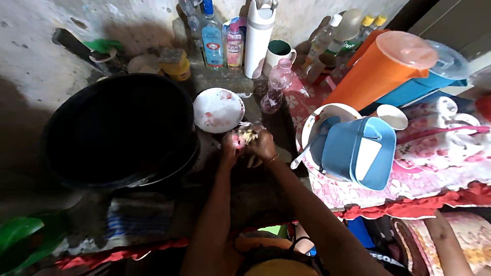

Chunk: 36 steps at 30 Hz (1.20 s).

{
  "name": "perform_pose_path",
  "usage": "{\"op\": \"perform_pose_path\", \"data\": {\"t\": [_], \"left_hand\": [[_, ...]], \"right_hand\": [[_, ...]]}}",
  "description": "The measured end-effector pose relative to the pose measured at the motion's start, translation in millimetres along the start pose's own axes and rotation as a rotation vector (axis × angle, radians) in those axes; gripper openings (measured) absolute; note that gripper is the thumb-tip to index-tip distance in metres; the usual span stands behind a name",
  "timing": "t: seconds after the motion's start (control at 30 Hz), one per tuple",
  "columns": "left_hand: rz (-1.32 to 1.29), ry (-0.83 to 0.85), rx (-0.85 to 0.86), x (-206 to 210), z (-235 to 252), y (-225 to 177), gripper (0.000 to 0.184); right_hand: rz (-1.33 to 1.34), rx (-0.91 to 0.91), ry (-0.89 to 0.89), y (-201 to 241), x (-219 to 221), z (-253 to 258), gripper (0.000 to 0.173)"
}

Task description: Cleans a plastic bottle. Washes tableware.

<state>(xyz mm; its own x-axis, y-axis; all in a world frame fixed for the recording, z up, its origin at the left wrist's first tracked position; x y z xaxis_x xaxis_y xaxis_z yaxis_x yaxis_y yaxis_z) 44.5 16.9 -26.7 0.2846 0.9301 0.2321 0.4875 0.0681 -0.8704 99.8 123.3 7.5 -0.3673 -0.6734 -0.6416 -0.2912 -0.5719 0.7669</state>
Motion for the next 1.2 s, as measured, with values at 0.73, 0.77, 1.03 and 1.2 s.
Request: {"op": "perform_pose_path", "data": {"t": [0.73,0.77,1.03,1.2], "left_hand": [[-0.042,-0.022,-0.051,-3.2,9.4,1.0,0.045],[-0.011,-0.040,-0.029,-2.9,12.5,3.6,0.048],[0.033,0.095,0.101,1.5,12.8,6.3,0.037],[0.123,-0.066,0.084,1.9,13.3,7.8,0.034]], "right_hand": [[0.293,-0.045,0.049,1.1,5.9,-12.6,0.038],[0.216,-0.063,0.033,3.9,7.5,-14.4,0.038],[0.153,0.172,-0.097,-8.8,7.8,2.3,0.039],[0.149,-0.114,-0.128,-1.7,22.5,-8.6,0.037]]}}
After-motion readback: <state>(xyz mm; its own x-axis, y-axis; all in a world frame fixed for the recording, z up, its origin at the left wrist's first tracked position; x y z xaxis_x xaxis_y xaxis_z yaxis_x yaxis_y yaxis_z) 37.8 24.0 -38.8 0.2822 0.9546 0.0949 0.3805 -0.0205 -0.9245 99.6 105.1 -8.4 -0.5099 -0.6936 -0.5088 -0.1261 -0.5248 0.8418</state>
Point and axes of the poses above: each hand's wrist, its own z-axis towards the middle knuckle, its own x-axis out of the palm, y = z × x, the point moved 2 cm from there along z, towards the middle knuckle, and after that the axes turned 1 degree about x, right-handed, at the moved point
